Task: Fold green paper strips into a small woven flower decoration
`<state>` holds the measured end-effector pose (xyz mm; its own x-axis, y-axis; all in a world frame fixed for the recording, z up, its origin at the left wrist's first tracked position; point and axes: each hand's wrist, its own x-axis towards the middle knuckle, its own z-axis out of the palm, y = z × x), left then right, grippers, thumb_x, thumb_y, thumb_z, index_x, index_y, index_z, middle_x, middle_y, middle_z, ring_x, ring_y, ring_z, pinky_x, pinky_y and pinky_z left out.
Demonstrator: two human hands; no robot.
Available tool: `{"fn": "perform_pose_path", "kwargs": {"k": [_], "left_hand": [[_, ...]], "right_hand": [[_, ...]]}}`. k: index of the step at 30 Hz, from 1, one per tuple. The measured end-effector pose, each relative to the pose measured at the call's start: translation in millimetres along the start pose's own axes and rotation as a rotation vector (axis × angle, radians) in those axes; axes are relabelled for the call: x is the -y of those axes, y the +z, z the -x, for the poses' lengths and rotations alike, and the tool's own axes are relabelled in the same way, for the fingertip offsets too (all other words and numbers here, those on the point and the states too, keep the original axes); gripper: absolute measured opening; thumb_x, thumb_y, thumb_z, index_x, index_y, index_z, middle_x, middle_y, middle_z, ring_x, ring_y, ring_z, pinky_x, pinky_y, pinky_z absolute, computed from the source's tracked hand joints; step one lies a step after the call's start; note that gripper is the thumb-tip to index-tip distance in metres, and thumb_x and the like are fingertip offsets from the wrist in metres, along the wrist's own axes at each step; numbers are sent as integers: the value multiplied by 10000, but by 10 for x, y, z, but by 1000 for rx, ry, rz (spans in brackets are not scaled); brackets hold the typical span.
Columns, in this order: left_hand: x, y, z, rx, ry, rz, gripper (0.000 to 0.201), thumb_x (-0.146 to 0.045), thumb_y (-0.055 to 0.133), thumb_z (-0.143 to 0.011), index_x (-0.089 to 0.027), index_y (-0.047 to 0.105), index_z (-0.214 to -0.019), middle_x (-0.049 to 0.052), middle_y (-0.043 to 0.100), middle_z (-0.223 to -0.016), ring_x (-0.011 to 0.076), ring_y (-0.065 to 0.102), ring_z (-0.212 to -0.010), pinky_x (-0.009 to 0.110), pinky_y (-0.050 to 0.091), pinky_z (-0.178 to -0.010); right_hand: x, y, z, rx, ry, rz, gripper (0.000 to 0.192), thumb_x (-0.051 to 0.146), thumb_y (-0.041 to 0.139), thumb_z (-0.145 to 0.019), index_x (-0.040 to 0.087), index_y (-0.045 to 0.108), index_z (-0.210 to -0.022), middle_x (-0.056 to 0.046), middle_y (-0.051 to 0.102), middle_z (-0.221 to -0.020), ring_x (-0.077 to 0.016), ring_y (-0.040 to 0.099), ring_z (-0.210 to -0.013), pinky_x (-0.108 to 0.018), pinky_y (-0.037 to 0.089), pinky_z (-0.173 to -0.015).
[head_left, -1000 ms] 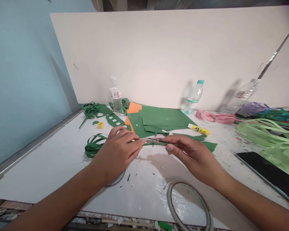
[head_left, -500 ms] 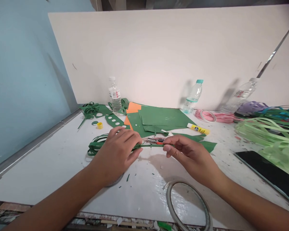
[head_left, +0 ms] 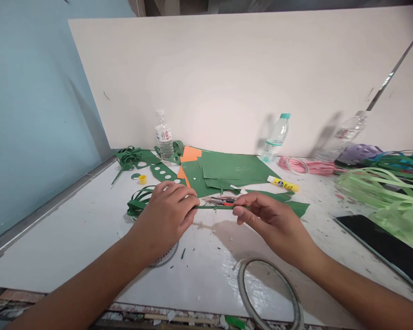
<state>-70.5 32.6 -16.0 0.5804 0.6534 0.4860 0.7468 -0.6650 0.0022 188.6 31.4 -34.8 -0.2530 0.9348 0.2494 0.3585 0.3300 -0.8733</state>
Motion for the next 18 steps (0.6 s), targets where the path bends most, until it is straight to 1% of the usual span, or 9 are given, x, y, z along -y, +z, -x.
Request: {"fn": "perform_pose_path", "kwargs": {"k": [4,6,10,12,15,18], "left_hand": [[-12,-19,-21,-45,34,-22,192,-161,482,-1012,-197,663,-960,53,685,-1104,244,584,-1035,465,369,-997],[-44,-17,-35,-63,59,-29,179,-158,494,-1010,-197,666,-980,54,681,-1103,246,578,-1028,464,371,-996],[-127,-10,-53,-99,82,-9,155,-142,510,-1005,-190,658,-1009,42,684,-1071,229,569,-994,447,368,-1003],[-152,-15,-54,-108,74,-3,133,-150,521,-1004,-179,645,-1043,44,683,-1077,228,568,-1002,440,362,-1007],[-155,-32,-48,-107,46,-1,121,-180,563,-987,-175,616,-1096,53,669,-1111,238,565,-1028,441,355,-1005],[-133,-40,-39,-93,28,-2,98,-172,554,-983,-192,603,-1065,53,656,-1133,237,566,-1035,444,351,-1005]], "right_hand": [[13,4,9,-12,-14,-6,220,473,641,-946,260,666,-992,-11,683,-804,-188,639,-753,-316,473,-704],[23,27,15,-10,-14,-14,202,461,654,-940,264,671,-981,-4,679,-788,-183,640,-741,-311,479,-699],[35,95,40,1,-22,-63,172,432,680,-927,273,668,-992,1,675,-850,-171,647,-732,-310,501,-706],[38,114,52,3,-29,-80,164,427,682,-928,276,666,-990,6,665,-863,-165,645,-730,-307,500,-708],[36,104,54,-10,-17,-65,164,436,672,-934,275,667,-966,13,658,-826,-167,635,-731,-307,481,-705],[23,69,36,-26,1,-54,189,456,658,-941,267,667,-954,6,669,-797,-179,622,-748,-315,463,-707]]}}
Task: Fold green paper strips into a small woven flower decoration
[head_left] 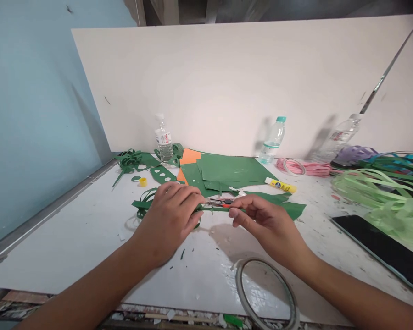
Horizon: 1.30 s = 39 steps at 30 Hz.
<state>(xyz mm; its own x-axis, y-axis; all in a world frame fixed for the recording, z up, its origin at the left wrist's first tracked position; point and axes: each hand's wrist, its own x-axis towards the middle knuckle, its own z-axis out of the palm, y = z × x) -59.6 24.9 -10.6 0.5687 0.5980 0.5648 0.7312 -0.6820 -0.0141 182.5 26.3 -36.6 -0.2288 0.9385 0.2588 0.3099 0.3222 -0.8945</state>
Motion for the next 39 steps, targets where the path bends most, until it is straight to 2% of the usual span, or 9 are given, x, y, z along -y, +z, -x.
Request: {"fn": "perform_pose_path", "kwargs": {"k": [8,15,22,30,35,39], "left_hand": [[55,25,20,23,-17,-65,130,-153,510,-993,-208,626,-1014,51,652,-1121,239,559,-1009,473,357,-989],[21,10,13,-61,15,-27,136,-143,511,-1001,-198,632,-973,53,663,-1099,232,575,-1014,458,376,-988],[-66,2,-33,-147,63,-18,94,-124,551,-991,-173,631,-995,47,683,-1064,216,591,-982,436,388,-983],[-13,9,-7,-99,30,-61,113,-132,534,-998,-184,634,-1003,65,666,-1139,240,580,-1033,464,387,-980],[-9,8,10,-115,24,-65,102,-134,541,-993,-177,633,-978,71,668,-1159,241,583,-1040,474,384,-1000],[-34,2,-10,-148,70,-81,100,-122,552,-985,-170,635,-958,75,677,-1145,236,596,-1020,471,390,-1007]], "right_hand": [[25,-47,-15,-37,-5,-4,223,473,664,-933,252,674,-964,2,702,-776,-175,623,-737,-302,446,-695],[66,-38,6,-79,-61,-4,182,433,694,-921,255,675,-955,21,694,-741,-154,630,-700,-283,457,-679],[32,14,42,-24,-67,-30,126,404,686,-936,281,676,-961,31,682,-810,-147,629,-751,-284,473,-717],[33,-30,4,-78,-64,-69,165,423,707,-918,265,692,-963,24,711,-781,-142,644,-729,-274,471,-699],[42,-30,16,-75,-79,-67,146,406,708,-921,269,695,-968,23,718,-775,-143,652,-725,-271,481,-696],[49,-15,28,-62,-80,-95,125,392,717,-916,278,699,-965,25,718,-826,-132,665,-733,-261,502,-711]]}}
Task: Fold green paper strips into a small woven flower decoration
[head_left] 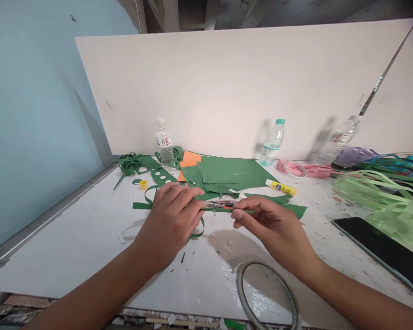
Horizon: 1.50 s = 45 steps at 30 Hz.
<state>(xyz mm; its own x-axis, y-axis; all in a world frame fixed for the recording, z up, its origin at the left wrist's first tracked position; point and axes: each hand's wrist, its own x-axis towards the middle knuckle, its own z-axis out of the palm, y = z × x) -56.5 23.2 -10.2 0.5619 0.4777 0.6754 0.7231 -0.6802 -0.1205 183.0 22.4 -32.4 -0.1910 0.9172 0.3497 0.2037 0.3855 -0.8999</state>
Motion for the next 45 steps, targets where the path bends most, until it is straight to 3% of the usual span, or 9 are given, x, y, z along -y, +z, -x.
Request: {"fn": "perform_pose_path", "kwargs": {"k": [10,15,20,26,29,31,35,40,45], "left_hand": [[48,-3,-8,-30,-14,-46,97,-120,565,-979,-185,635,-961,74,684,-1164,241,606,-1025,475,406,-995],[105,-22,-1,-76,-21,-110,129,-102,561,-975,-201,639,-947,72,693,-1163,245,624,-1022,493,409,-999],[88,-28,3,-30,-54,-132,192,-58,539,-965,-200,647,-1036,92,680,-1222,247,621,-1073,500,413,-1037],[-139,-177,2,-62,89,0,291,-11,487,-951,-153,652,-1144,124,704,-1170,258,628,-1077,450,471,-993],[-407,-220,61,81,-219,292,213,-162,488,-1009,-182,700,-1001,60,735,-907,216,670,-844,344,537,-751],[-591,-199,127,204,-528,550,228,-290,513,-1012,-221,730,-1015,47,757,-949,212,697,-835,325,551,-716],[-872,-91,198,67,-1076,1033,467,-538,541,-979,-252,655,-1330,80,693,-1310,268,661,-1165,360,558,-915],[-1085,-2,111,-282,-1220,1473,464,-542,651,-918,-188,741,-1204,106,750,-1171,267,681,-1121,339,519,-993],[-1162,9,130,-326,-1365,1601,377,-497,761,-843,-170,787,-1029,107,780,-1021,233,709,-990,279,551,-868]], "right_hand": [[42,-21,-26,40,115,-93,293,475,729,-883,257,670,-1070,-10,720,-902,-156,674,-780,-280,556,-722],[97,-105,-109,191,234,-36,466,595,553,-956,181,640,-760,5,623,-623,-123,597,-555,-250,497,-552],[112,-75,-98,401,452,-259,461,614,601,-918,160,653,-848,10,643,-665,-100,590,-493,-225,471,-482],[51,27,-42,330,625,-518,398,524,734,-862,133,672,-835,19,634,-676,-62,549,-498,-175,464,-478],[53,65,-19,305,658,-622,365,479,766,-852,123,688,-864,25,636,-690,-46,545,-489,-159,454,-475],[92,78,5,299,664,-665,352,465,760,-864,121,695,-899,27,638,-694,-41,543,-487,-154,454,-481],[233,107,102,331,642,-733,329,451,740,-887,130,672,-859,21,647,-710,-41,546,-490,-152,447,-478],[403,237,337,329,621,-794,353,465,706,-913,136,638,-805,22,633,-706,-32,539,-465,-145,452,-463],[435,433,613,258,662,-863,393,526,755,-846,150,643,-823,34,621,-633,-36,519,-379,-141,409,-385]]}}
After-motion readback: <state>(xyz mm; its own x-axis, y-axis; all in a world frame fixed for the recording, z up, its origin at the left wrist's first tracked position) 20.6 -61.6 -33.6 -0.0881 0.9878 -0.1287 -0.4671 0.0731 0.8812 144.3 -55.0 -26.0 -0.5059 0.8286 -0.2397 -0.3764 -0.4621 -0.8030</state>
